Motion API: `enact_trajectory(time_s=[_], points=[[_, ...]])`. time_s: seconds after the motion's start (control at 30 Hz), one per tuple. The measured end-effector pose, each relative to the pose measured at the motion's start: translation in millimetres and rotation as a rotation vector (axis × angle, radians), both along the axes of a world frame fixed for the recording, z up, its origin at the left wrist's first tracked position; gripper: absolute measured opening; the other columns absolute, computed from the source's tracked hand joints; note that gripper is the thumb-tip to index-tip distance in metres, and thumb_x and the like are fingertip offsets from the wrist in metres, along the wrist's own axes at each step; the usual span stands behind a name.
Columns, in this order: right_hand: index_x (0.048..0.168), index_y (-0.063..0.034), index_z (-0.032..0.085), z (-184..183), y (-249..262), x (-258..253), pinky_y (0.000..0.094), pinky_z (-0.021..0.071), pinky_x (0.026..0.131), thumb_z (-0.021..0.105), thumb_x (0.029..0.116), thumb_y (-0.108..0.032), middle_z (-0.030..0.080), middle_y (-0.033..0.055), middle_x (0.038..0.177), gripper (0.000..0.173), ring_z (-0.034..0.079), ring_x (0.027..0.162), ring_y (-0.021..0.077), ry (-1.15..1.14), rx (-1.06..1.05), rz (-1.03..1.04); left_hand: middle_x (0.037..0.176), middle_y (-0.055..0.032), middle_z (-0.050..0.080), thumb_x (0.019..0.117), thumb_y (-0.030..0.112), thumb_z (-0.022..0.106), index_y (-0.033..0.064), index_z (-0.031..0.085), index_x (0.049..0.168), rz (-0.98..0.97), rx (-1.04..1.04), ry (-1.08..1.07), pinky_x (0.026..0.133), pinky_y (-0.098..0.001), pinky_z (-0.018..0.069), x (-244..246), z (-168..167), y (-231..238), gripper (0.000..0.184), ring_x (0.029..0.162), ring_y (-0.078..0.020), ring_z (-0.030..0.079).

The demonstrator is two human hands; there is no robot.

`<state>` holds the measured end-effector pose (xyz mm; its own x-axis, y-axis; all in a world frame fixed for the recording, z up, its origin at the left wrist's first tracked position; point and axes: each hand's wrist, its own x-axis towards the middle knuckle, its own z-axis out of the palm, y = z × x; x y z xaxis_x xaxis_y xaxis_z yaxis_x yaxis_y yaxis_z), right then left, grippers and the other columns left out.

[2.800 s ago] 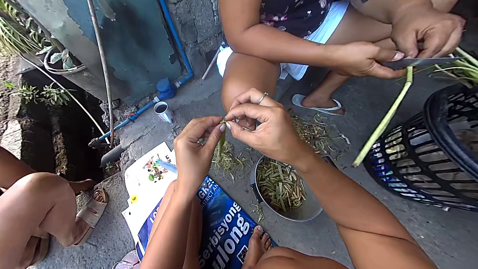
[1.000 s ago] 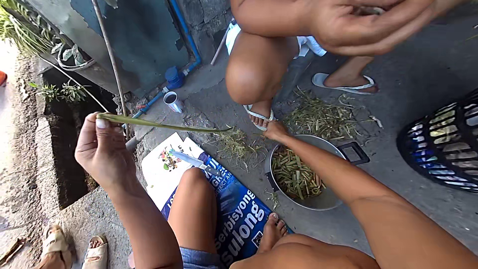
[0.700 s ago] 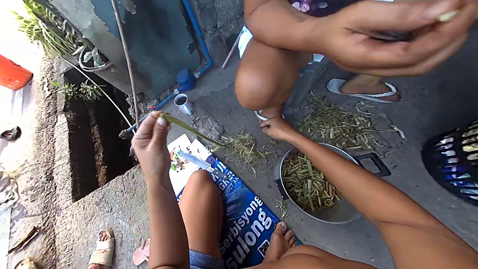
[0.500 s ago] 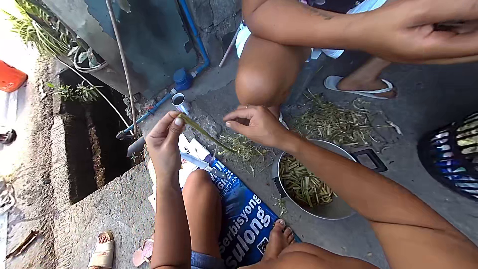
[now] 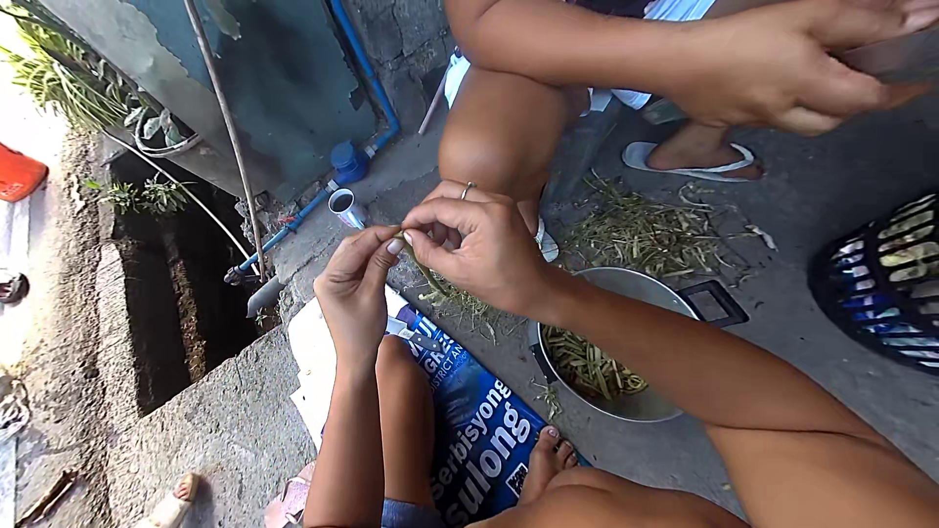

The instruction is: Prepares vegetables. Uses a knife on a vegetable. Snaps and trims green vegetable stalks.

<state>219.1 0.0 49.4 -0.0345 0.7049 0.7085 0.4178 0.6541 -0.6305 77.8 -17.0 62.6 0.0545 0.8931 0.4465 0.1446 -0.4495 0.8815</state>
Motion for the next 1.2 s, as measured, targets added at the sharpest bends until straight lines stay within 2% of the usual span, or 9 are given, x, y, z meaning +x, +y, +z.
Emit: enact_trajectory(time_s=[0.1,0.23,0.33,0.5,0.57,0.83,1.0,1.13,1.2], points=[[0.087,-0.0024,0.074,-0.3,1.8,1.6,0.0143,0.0431,0.055,0.068,0.0869,-0.003,0.063,0.0063,0.083,0.006,0.053,0.065,0.0042,-0.002,0.016,-0.011,0.104,-0.0003,0.073,0.097,0.001,0.067,0.0014,0.075,0.105,-0.07,0.289,0.042,0.085,-0.0244,0.0599,-25.1,-39.3,33.0,0.012,0.095,-0.0069,0.07],[0.085,-0.0022,0.072,-2.7,3.1,-0.4,0.0144,0.0407,0.053,0.066,0.0866,-0.003,0.061,0.0053,0.081,0.006,0.051,0.063,0.0035,0.04,-0.003,0.004,0.105,-0.0022,0.073,0.0959,0.001,0.068,-0.0002,0.076,0.103,0.004,0.367,0.119,0.088,-0.0229,0.0586,-21.3,-40.1,31.0,0.011,0.097,-0.0064,0.069],[0.088,-0.0021,0.07,-4.4,1.6,-1.5,0.0135,0.0455,0.053,0.065,0.0889,-0.001,0.061,0.0033,0.082,0.005,0.053,0.061,0.0018,0.21,-0.184,0.117,0.105,-0.0038,0.072,0.0966,0.001,0.067,-0.0025,0.074,0.103,0.026,0.409,0.122,0.087,-0.0231,0.0588,-18.4,-43.8,31.3,0.011,0.096,-0.0065,0.069],[0.093,-0.0036,0.07,-15.7,9.5,2.0,0.0149,0.0416,0.048,0.061,0.0954,-0.002,0.063,0.0,0.073,0.009,0.052,0.055,0.0014,0.49,-0.488,0.332,0.106,0.0006,0.07,0.0992,0.005,0.065,0.0004,0.073,0.108,0.021,0.356,0.049,0.083,-0.0212,0.058,-21.3,-46.8,32.1,0.013,0.094,-0.0035,0.067],[0.091,-0.0046,0.07,-25.1,13.9,3.6,0.0149,0.0358,0.046,0.061,0.0954,-0.003,0.06,-0.0018,0.07,0.011,0.046,0.052,0.0008,0.504,-0.545,0.341,0.104,0.0029,0.071,0.0999,0.006,0.064,0.0026,0.073,0.108,0.011,0.312,-0.01,0.081,-0.0211,0.0573,-25.9,-46.3,34.6,0.013,0.09,-0.0032,0.067],[0.089,-0.0053,0.071,-88.9,33.0,26.3,0.019,0.0315,0.045,0.064,0.0981,-0.011,0.059,0.0009,0.067,0.013,0.042,0.049,0.0035,0.348,-0.807,0.21,0.097,0.0055,0.074,0.102,0.007,0.06,0.009,0.075,0.107,0.034,0.124,-0.205,0.081,-0.0232,0.058,-52.4,-38.5,43.2,0.015,0.085,-0.0044,0.068],[0.088,0.0007,0.07,-158.4,53.2,57.3,0.0322,0.0425,0.059,0.067,0.0969,-0.009,0.059,0.0077,0.073,0.013,0.05,0.062,0.0126,0.121,-0.96,0.067,0.093,0.0059,0.072,0.1039,0.006,0.055,0.0087,0.072,0.107,0.073,0.103,-0.272,0.08,-0.0203,0.0567,-75.0,-30.5,52.9,0.017,0.082,-0.0025,0.066],[0.094,0.0046,0.073,-212.1,68.1,90.8,0.0596,0.0512,0.079,0.067,0.0965,-0.011,0.069,0.0233,0.089,0.017,0.066,0.085,0.0376,-0.256,-1.083,-0.103,0.094,0.0033,0.072,0.1047,0.004,0.054,0.0063,0.071,0.107,0.101,0.07,-0.337,0.08,-0.0196,0.0577,-83.6,-28.2,56.0,0.018,0.082,-0.0034,0.068],[0.105,0.0024,0.076,-213.9,69.3,97.7,0.0646,0.0506,0.089,0.063,0.0968,-0.008,0.072,0.0256,0.1,0.018,0.068,0.098,0.0432,-0.421,-1.113,-0.132,0.093,0.0029,0.072,0.1043,0.003,0.054,0.0061,0.071,0.106,0.095,0.072,-0.345,0.079,-0.0194,0.0576,-84.0,-29.5,56.1,0.018,0.082,-0.0035,0.067]])
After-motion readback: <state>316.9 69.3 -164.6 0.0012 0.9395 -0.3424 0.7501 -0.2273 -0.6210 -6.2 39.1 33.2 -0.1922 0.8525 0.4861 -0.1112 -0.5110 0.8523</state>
